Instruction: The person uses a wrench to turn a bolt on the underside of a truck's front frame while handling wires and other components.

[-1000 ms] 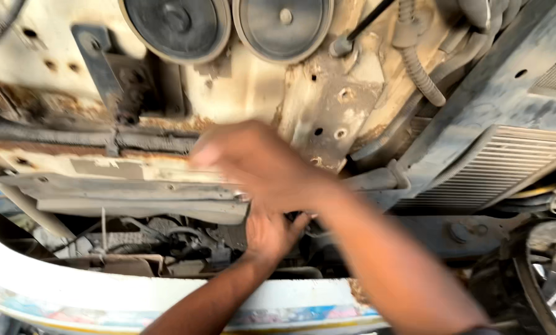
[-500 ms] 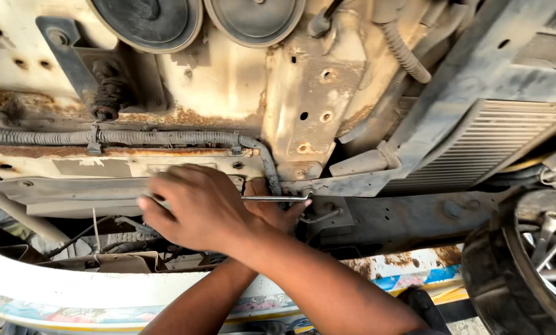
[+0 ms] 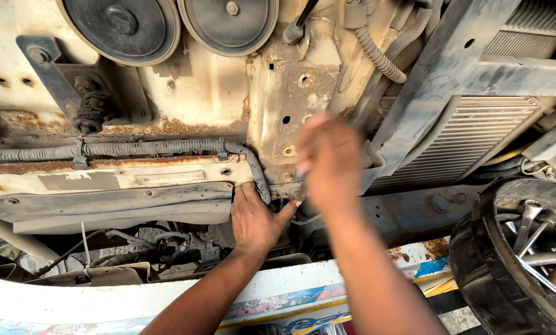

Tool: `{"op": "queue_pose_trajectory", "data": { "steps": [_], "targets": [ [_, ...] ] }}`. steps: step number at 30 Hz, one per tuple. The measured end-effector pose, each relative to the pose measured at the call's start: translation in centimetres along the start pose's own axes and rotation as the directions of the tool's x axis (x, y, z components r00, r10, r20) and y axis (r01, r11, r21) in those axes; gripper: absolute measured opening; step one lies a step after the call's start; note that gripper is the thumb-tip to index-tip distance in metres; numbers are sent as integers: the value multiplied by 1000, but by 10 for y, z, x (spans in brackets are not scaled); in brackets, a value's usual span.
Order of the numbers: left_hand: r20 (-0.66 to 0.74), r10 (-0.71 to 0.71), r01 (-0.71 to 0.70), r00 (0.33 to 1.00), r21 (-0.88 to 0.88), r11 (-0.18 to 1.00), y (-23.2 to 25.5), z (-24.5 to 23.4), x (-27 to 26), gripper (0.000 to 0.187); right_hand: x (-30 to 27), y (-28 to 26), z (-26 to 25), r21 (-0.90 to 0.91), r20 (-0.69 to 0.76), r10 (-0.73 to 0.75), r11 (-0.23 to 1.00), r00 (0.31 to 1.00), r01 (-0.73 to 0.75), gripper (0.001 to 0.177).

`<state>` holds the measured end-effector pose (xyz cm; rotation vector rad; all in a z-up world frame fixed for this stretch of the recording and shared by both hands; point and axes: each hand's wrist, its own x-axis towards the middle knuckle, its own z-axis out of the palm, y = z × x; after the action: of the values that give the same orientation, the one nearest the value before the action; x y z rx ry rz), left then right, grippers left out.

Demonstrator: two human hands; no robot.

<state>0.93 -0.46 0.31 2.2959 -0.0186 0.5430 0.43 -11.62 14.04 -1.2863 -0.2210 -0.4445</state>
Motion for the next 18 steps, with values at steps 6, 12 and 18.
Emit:
{"op": "queue_pose_trajectory", "data": {
  "steps": [6,12,18],
  "targets": [
    [-8,-25,24,1000,-36,999,13,-9,-1,87,36,-20,-35,413,4,-24,911,1000,20,32],
    [22,-49,49,999,-21,999,12,-9,1,81,15,4,-18,122,188,-152,984,970,130,30],
    [27,-77,77,997,-9,997,13,-12,1,81,36,4,-33,174,231,-202,971,952,164,34]
  ]
}}
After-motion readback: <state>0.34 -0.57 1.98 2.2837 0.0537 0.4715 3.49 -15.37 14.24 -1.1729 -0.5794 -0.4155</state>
